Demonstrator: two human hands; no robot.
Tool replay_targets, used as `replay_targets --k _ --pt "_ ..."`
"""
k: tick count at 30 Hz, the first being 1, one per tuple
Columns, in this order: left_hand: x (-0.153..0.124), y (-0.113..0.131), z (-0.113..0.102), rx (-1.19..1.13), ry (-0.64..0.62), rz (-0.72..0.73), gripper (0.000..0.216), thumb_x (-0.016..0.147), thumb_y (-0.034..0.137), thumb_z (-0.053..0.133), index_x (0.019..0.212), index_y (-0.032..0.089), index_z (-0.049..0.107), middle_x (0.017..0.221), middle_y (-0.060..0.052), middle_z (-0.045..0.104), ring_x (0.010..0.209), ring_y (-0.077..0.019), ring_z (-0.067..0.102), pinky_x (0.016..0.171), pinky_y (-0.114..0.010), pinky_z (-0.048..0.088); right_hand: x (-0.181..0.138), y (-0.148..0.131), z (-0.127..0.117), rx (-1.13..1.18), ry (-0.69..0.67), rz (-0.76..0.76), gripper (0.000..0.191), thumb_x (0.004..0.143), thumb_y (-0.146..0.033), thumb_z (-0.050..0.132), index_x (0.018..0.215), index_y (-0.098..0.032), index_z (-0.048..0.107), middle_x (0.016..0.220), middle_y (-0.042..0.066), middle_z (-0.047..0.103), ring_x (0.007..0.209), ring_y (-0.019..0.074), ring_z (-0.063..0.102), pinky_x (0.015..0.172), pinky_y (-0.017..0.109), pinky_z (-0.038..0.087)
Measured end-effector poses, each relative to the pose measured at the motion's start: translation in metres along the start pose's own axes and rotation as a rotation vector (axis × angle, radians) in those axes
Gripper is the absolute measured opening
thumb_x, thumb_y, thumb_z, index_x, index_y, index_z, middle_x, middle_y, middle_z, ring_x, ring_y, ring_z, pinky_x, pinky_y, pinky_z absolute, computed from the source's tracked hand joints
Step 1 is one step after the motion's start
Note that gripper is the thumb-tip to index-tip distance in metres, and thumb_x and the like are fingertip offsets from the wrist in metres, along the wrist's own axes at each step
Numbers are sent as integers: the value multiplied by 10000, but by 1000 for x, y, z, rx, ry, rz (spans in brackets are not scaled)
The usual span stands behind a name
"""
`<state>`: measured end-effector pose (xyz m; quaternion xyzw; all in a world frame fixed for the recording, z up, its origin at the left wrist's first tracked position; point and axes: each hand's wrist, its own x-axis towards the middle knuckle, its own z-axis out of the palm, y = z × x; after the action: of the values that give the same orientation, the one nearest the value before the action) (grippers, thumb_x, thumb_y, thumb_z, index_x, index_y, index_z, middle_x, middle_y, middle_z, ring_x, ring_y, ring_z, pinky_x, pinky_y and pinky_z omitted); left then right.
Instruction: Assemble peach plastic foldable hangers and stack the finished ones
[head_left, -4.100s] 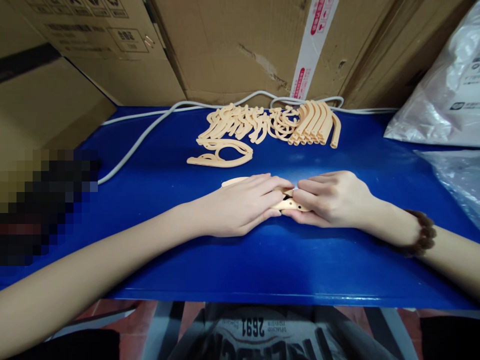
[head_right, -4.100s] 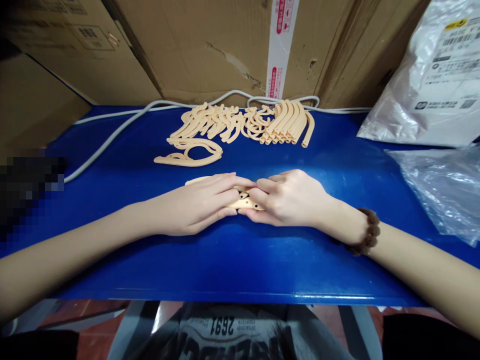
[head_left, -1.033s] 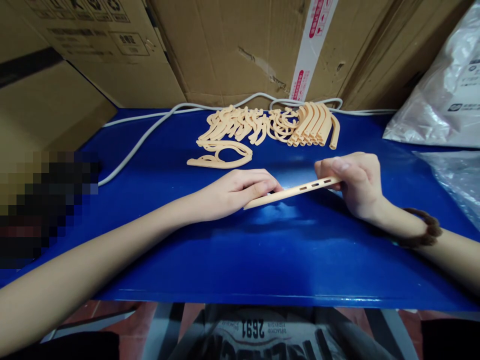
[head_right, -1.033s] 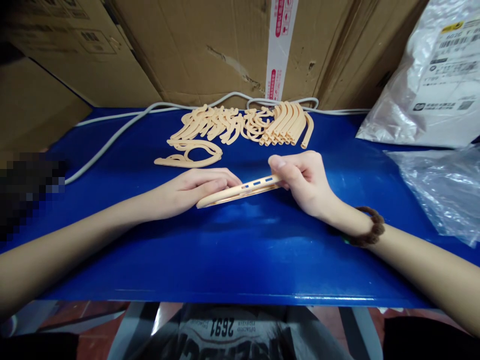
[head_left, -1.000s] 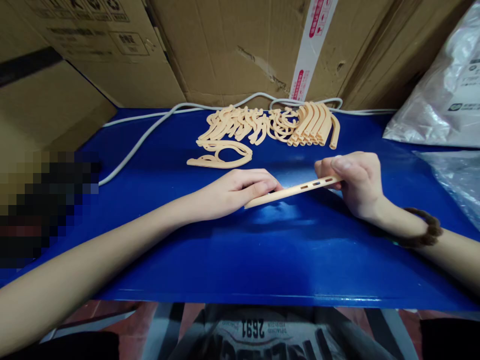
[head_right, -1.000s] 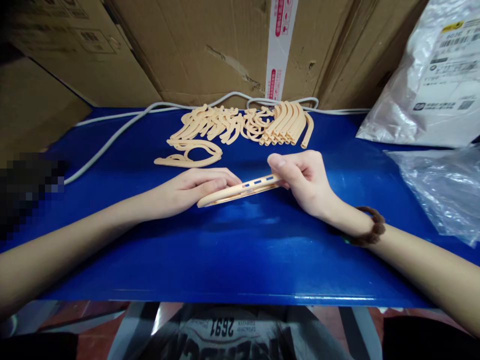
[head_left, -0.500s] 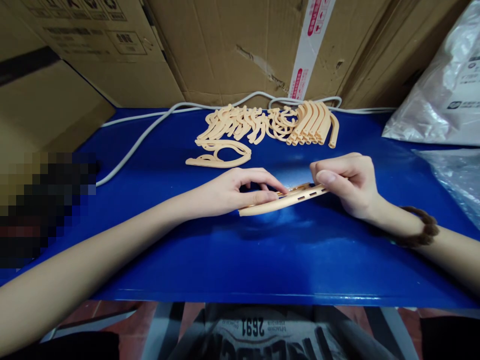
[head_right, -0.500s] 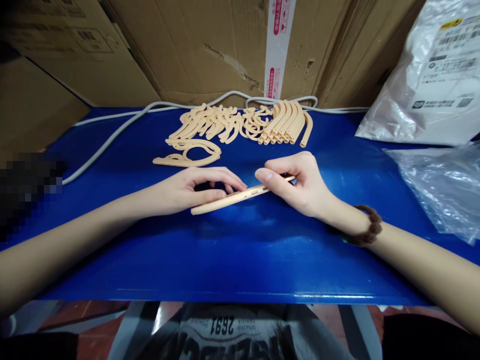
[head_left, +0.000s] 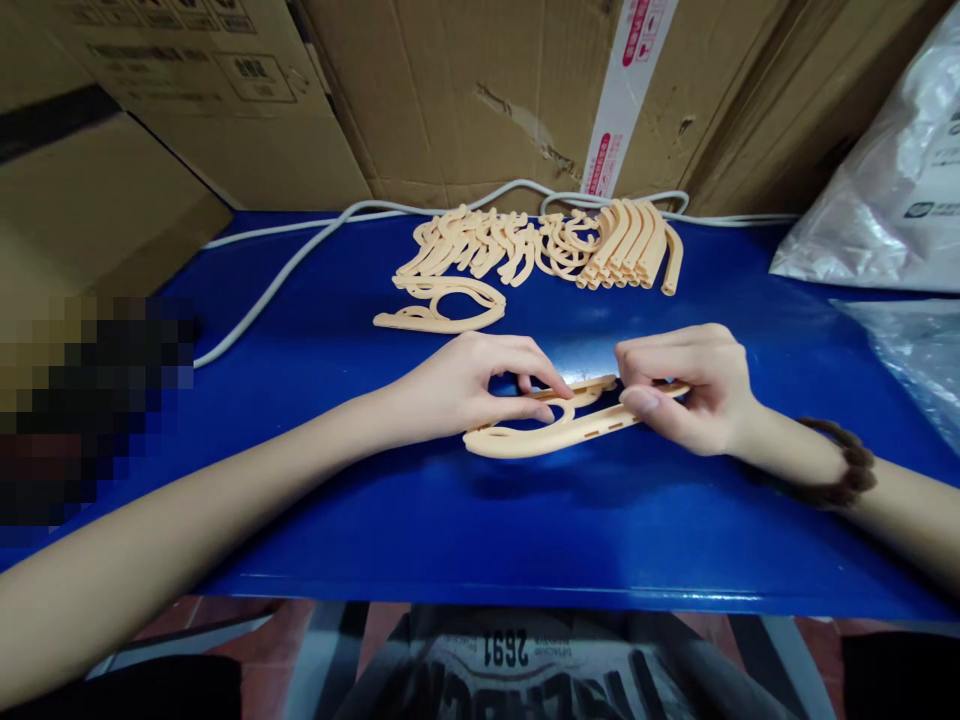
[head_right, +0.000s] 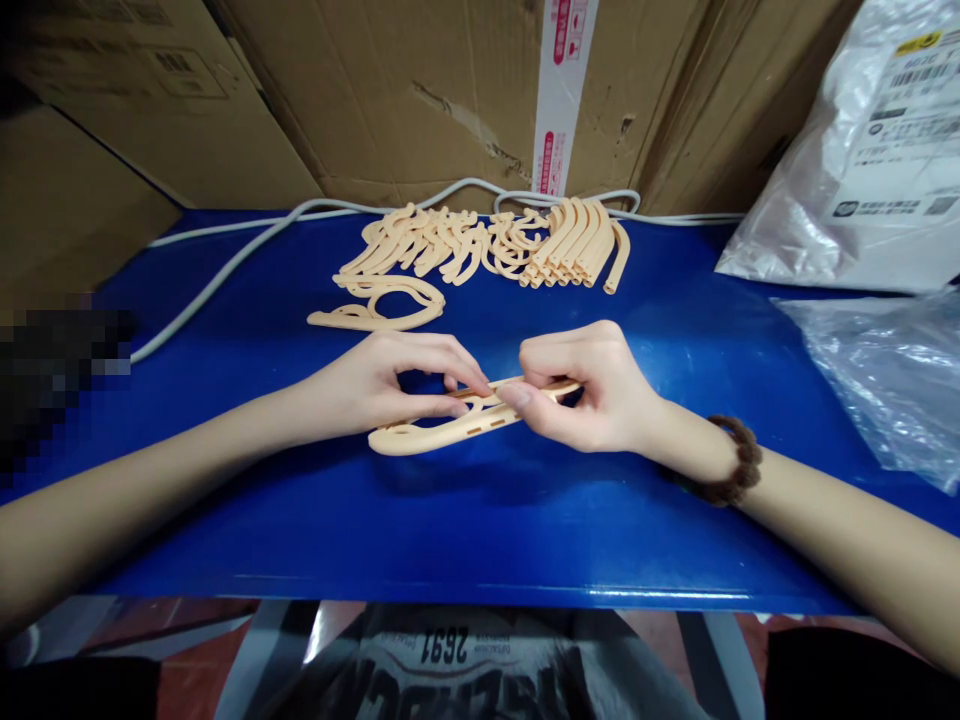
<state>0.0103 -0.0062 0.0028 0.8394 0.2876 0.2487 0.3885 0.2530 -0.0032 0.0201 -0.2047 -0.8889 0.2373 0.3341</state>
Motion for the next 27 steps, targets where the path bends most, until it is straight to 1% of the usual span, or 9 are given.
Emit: replay_targets --k 3,8,10,13,17,19,22,24,27 --pt "-1 2 2 33 38 -19 164 878 236 699 1034 188 711 984 -15 709 816 -119 633 744 -230 490 -1 0 0 -42 12 -32 447 952 -350 530 560 -205 371 527 -45 345 483 82 296 473 258 234" --pt "-2 4 6 18 120 -130 322 830 284 736 1096 131 637 908 -14 702 727 -105 595 676 -218 482 -1 2 -1 -170 37 -144 427 958 -360 518 586 -213 367 533 -41 366 497 96 314 498 268 240" --pt "-1 6 7 9 118 -165 329 818 302 739 1081 125 652 842 -5 681 697 -107 580 642 -217 473 -1 2 -1 -222 45 -184 424 966 -378 495 598 -220 355 536 -39 370 499 104 310 507 274 245" --pt "-1 8 5 9 124 -204 268 854 335 692 1034 138 688 746 11 640 649 -104 560 589 -210 444 -1 1 -1 -288 42 -231 416 981 -397 441 612 -228 350 538 -35 376 494 114 318 505 280 248" --pt "0 5 1 31 205 -264 268 883 388 664 1015 160 714 706 5 656 589 -106 564 517 -207 399 -2 -1 0 -445 1 -363 415 969 -457 442 624 -234 384 539 -35 375 489 126 316 495 297 243" --pt "0 3 0 6 270 -292 290 868 406 686 1020 160 706 758 -13 702 615 -126 620 518 -208 426 -5 -3 2 -542 -38 -460 424 956 -489 467 622 -234 409 548 -31 382 502 134 328 493 309 248" --pt "1 -1 -2 -79 361 -292 279 852 397 706 991 156 686 840 -34 736 714 -166 699 603 -224 521 -7 -5 6 -656 -75 -589 433 941 -520 494 621 -231 458 578 -18 417 533 143 355 500 320 262" --pt "2 -3 -2 -128 399 -292 267 844 382 714 967 150 667 861 -45 738 741 -179 716 638 -240 553 -7 -6 7 -705 -99 -608 423 937 -523 506 634 -229 495 604 -10 459 556 145 385 519 319 288" --pt "3 -4 -2 -170 411 -310 298 832 397 729 969 150 633 833 -49 731 721 -180 718 610 -234 552 -3 -5 6 -765 -148 -547 385 931 -515 525 680 -225 548 660 7 539 630 157 461 588 318 345"
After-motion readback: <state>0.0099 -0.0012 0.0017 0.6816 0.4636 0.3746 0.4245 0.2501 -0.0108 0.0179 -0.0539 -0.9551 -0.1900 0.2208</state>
